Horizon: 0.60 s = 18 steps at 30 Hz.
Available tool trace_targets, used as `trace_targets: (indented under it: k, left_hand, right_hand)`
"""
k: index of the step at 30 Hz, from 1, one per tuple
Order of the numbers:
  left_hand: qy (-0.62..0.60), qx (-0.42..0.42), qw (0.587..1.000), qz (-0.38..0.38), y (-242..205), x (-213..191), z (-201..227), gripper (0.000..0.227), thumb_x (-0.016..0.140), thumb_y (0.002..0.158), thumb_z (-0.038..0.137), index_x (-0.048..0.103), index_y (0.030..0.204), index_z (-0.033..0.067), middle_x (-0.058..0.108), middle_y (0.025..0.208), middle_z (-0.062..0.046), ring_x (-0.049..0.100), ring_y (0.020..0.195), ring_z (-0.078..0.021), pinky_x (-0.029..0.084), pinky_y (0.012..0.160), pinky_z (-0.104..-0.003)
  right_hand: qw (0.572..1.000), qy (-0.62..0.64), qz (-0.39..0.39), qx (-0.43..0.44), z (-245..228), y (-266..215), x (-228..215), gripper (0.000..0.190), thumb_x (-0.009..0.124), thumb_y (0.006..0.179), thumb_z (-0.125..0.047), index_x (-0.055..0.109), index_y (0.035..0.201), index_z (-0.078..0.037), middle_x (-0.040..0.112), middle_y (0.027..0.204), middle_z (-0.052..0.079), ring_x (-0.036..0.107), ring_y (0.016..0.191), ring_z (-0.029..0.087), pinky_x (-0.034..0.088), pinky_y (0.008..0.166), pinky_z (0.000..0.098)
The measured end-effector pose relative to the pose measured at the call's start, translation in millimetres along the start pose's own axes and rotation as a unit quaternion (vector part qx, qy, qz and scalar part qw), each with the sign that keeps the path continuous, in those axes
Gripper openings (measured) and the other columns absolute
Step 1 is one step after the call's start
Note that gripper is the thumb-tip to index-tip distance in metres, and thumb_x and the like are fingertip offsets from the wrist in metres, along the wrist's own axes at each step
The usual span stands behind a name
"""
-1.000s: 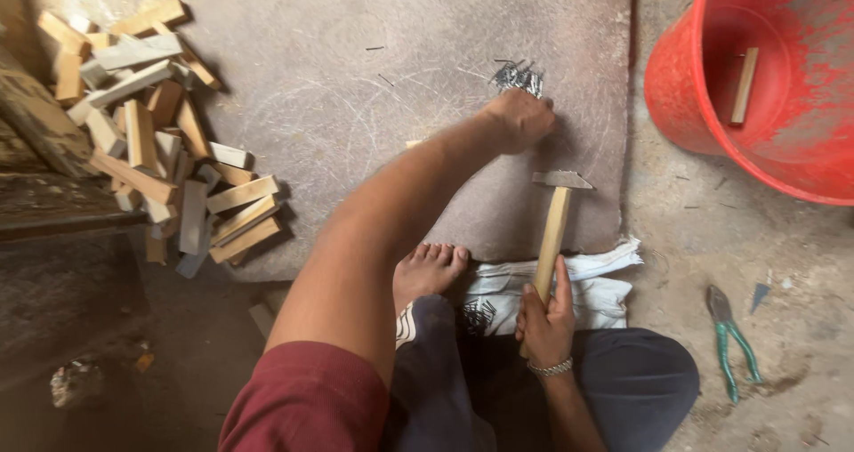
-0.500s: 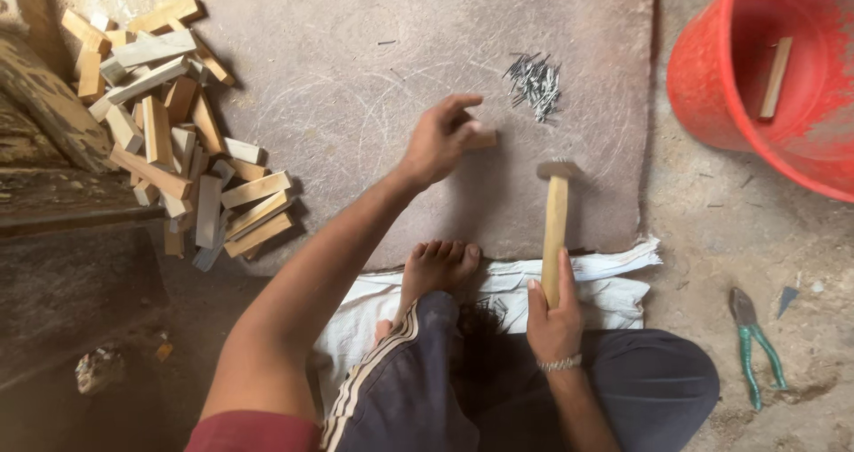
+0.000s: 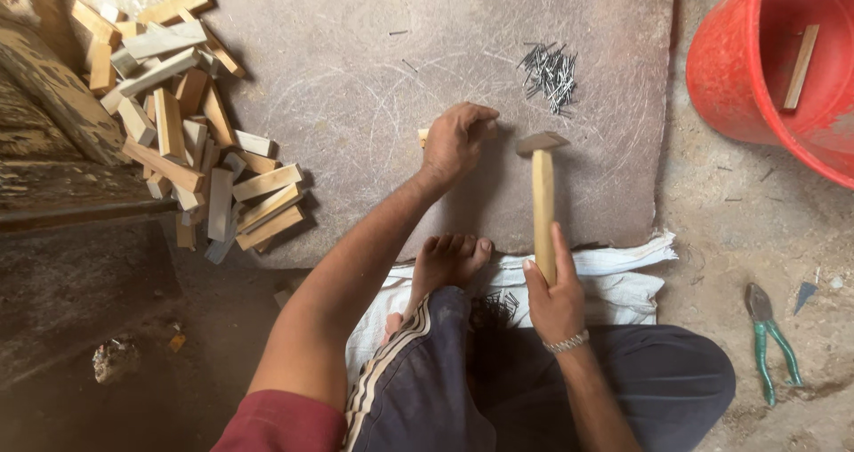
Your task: The person hammers nails into small wooden blocks one at a time. They pick up a block, place a nail, hammer it in, and then toss the finished block into a red bucket.
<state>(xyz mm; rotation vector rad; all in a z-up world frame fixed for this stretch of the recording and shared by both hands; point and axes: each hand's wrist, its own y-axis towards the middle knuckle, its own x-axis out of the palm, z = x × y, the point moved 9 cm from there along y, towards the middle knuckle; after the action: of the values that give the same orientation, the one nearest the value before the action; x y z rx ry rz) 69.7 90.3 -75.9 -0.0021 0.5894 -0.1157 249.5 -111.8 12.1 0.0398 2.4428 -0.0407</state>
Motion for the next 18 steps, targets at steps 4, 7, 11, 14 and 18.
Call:
trace_targets:
  k: [4,7,11,14,18]
  left_hand:
    - [0.039,0.042,0.998,0.024,0,3,-1,0.013,0.067,0.099,0.020,0.076,0.105,0.0136,0.076,0.103,-0.003,0.073,0.094,-0.0167,0.061,0.088,-0.035]
    - [0.041,0.021,0.999,0.006,1,7,-4,0.014,0.065,0.100,0.020,0.075,0.106,0.0141,0.076,0.104,-0.002,0.072,0.094,-0.0154,0.061,0.086,-0.034]
    - [0.047,0.016,0.999,0.005,1,7,-4,0.014,0.064,0.100,0.020,0.075,0.105,0.0146,0.075,0.104,-0.002,0.072,0.094,-0.0141,0.061,0.086,-0.033]
    - [0.060,0.027,0.998,0.001,-1,10,-4,0.014,0.065,0.100,0.020,0.075,0.107,0.0146,0.075,0.102,-0.002,0.071,0.094,-0.0138,0.061,0.084,-0.032]
    - [0.064,0.097,0.992,0.054,-8,5,5,0.011,0.067,0.100,0.020,0.076,0.105,0.0153,0.076,0.103,-0.001,0.071,0.095,-0.0138,0.061,0.083,-0.031]
  right_hand:
    - [0.935,0.183,-0.060,0.298,50,-36,12,0.077,0.064,0.095,-0.011,0.030,0.164,-0.014,0.064,0.082,0.009,0.054,0.056,0.013,0.048,0.045,0.0287]
    - [0.927,0.199,-0.066,0.310,51,-38,13,0.080,0.062,0.094,-0.011,0.023,0.163,-0.016,0.059,0.069,0.000,0.052,0.046,0.005,0.046,0.035,0.0225]
    - [0.934,0.192,-0.071,0.294,50,-35,13,0.080,0.062,0.094,-0.012,0.022,0.163,-0.016,0.060,0.069,0.001,0.053,0.047,0.006,0.048,0.035,0.0233]
    - [0.933,0.192,-0.073,0.294,55,-37,14,0.080,0.062,0.094,-0.012,0.021,0.163,-0.016,0.060,0.069,0.000,0.053,0.046,0.004,0.047,0.034,0.0218]
    - [0.930,0.170,-0.073,0.317,58,-42,16,0.081,0.064,0.095,-0.015,0.025,0.167,-0.015,0.064,0.080,0.014,0.057,0.055,0.018,0.050,0.043,0.0322]
